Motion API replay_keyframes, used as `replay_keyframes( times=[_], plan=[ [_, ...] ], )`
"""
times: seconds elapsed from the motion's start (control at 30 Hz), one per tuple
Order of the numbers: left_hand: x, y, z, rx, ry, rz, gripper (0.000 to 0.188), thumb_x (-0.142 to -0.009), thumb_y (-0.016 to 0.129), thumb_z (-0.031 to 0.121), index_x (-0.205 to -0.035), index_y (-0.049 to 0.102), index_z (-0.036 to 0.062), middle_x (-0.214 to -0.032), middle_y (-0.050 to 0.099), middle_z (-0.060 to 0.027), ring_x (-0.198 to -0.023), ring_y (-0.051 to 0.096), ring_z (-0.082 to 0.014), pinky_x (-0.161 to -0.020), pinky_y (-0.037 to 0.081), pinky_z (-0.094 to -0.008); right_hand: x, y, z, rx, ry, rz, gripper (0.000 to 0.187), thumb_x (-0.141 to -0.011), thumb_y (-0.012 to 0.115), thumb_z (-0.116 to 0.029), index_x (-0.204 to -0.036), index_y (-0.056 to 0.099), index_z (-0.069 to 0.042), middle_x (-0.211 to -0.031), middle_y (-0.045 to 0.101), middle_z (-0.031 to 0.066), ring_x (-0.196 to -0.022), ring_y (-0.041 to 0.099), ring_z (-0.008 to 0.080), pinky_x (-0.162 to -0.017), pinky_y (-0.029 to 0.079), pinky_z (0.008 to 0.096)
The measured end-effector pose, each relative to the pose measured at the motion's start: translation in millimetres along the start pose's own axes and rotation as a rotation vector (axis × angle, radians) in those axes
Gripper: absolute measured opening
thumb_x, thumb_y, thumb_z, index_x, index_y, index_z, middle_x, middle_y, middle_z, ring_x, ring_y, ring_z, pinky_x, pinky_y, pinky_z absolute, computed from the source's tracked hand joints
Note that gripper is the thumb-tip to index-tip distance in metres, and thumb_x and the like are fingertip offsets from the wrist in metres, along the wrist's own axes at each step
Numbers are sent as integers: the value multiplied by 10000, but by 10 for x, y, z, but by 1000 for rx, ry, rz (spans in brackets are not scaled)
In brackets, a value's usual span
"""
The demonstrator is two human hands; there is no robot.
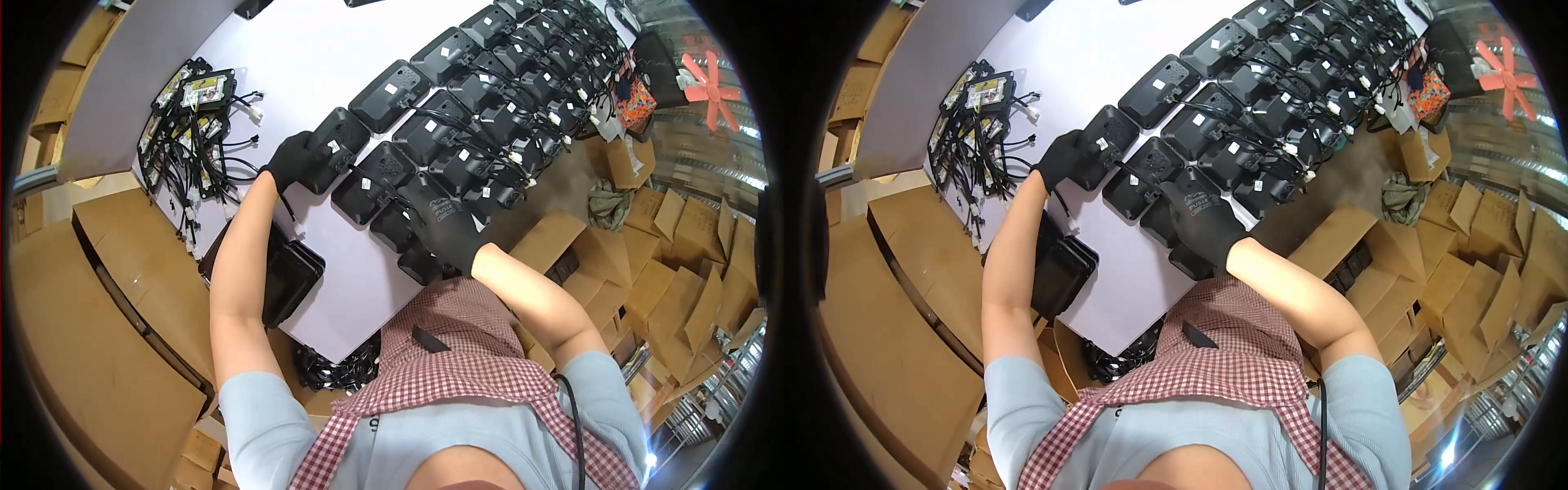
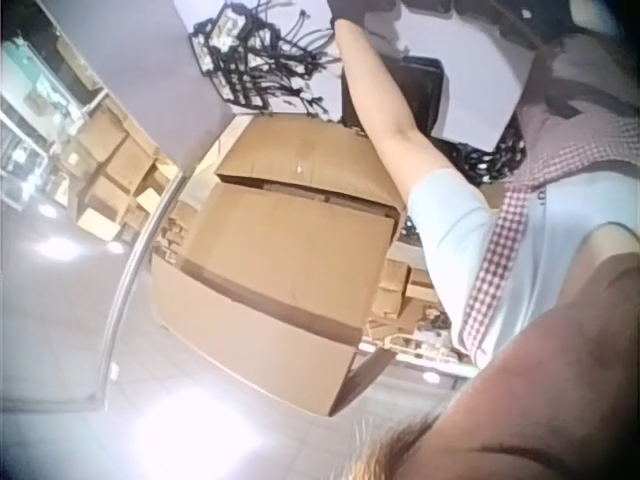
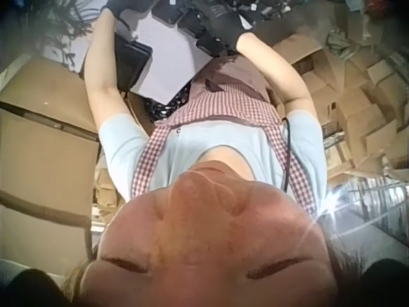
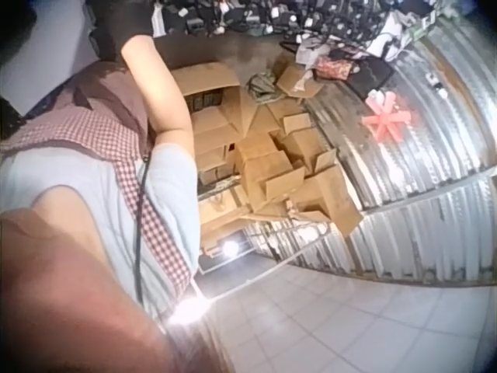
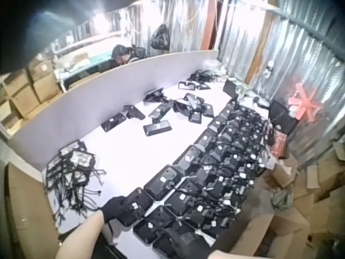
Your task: The person assembles the plastic housings of electronic devices by driving screws into them with an electric screwdriver.
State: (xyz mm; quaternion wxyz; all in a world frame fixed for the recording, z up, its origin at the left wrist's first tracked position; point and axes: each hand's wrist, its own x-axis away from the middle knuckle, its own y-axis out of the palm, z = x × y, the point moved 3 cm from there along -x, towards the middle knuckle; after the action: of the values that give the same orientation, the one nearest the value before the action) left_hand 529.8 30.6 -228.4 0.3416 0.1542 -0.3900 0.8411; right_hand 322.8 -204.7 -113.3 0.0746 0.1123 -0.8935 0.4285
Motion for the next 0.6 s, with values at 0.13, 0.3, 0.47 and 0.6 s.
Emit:
replay_keyframes(
  times=[0.13, 0.3, 0.47, 0.6],
  plan=[
    [-80, -25, -87, -43, -24, -68, 457, -871, 690, 305, -1209, 614, 6, -1030, 708, -160, -922, 664, -246, -851, 519, -352, -22, -30, -25, 21, -18, 20, 419, -891, 528, -123, -1307, 501, -76, -1118, 611, 224, -1041, 602, 403, -865, 508, 475],
    [89, 31, 81, -199, -90, 28, 520, -867, 684, 335, -1286, 580, 43, -1145, 666, -199, -1049, 636, -325, -926, 495, -395, -57, -17, 78, -62, 31, -71, 400, -880, 536, -122, -1276, 517, -71, -1118, 615, 227, -1034, 607, 403, -851, 512, 476],
    [186, 40, 327, -354, -38, 203, 561, -848, 679, 319, -1348, 550, 101, -1214, 624, -217, -1138, 591, -359, -981, 470, -433, -55, 62, 215, -21, -38, 10, 483, -883, 590, -176, -1354, 503, -112, -1030, 659, 192, -887, 652, 372, -777, 526, 475],
    [189, 83, 191, -350, -27, 153, 636, -832, 660, 358, -1410, 488, 156, -1294, 556, -218, -1211, 530, -384, -1024, 440, -445, -56, 17, 240, -38, -85, 28, 443, -868, 614, -195, -1297, 549, -102, -1143, 630, 175, -1002, 626, 359, -856, 503, 463]
  ],
)
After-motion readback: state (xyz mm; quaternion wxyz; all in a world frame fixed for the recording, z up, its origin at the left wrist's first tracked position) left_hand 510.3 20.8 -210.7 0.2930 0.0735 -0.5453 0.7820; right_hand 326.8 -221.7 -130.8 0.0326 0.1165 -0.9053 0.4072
